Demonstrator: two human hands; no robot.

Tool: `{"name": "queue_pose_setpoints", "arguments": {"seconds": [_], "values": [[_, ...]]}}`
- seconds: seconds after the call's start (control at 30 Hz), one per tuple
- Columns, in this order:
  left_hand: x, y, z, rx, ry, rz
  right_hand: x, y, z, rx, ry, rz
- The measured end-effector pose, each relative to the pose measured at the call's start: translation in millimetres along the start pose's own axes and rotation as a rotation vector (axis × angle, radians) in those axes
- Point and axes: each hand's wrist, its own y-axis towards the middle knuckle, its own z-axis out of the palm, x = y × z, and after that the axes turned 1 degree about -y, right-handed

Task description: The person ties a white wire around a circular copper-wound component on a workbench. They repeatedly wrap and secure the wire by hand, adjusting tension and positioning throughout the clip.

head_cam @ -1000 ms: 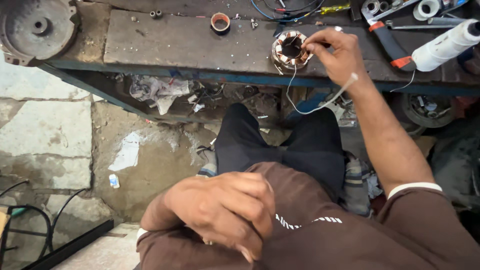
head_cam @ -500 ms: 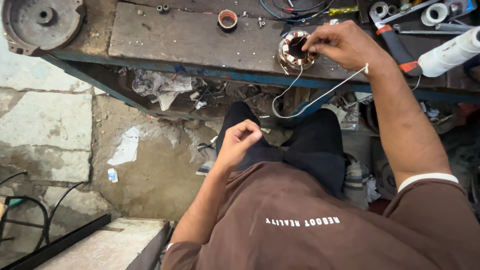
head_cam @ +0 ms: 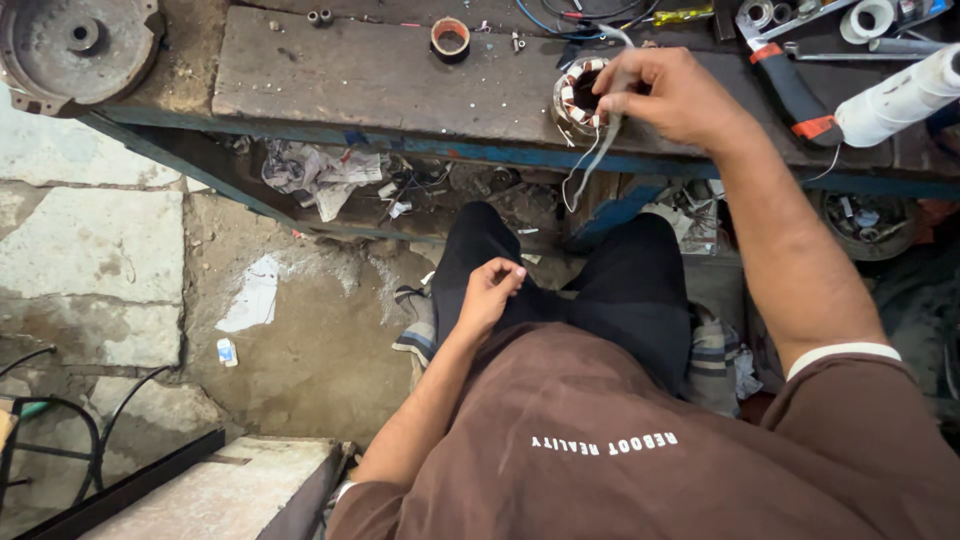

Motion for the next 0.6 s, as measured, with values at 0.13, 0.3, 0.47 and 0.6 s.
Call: {"name": "queue_pose_setpoints", "arguments": {"seconds": [0.13, 0.3, 0.47, 0.6], "values": [[-24.3, 6.6, 16.2, 0.026, 0.084, 0.122, -4.4, -1.6, 10.9, -0.092, -0.009, 0.132], [-95.3, 20.8, 43.1, -0.092, 0.245, 0.448, -4.0, -6.6, 24.6, -0.201, -0.132, 0.08], [-176.0, 38.1, 68.1, -0.204, 0.342, 0.677, 1.6, -13.3, 34.4, -0.311, -0.109, 0.083], [-215.5, 60.0, 81.0, -0.294, 0.396, 0.87, -0.9, -20.6, 42.9, -0.411, -0.101, 0.113]]}}
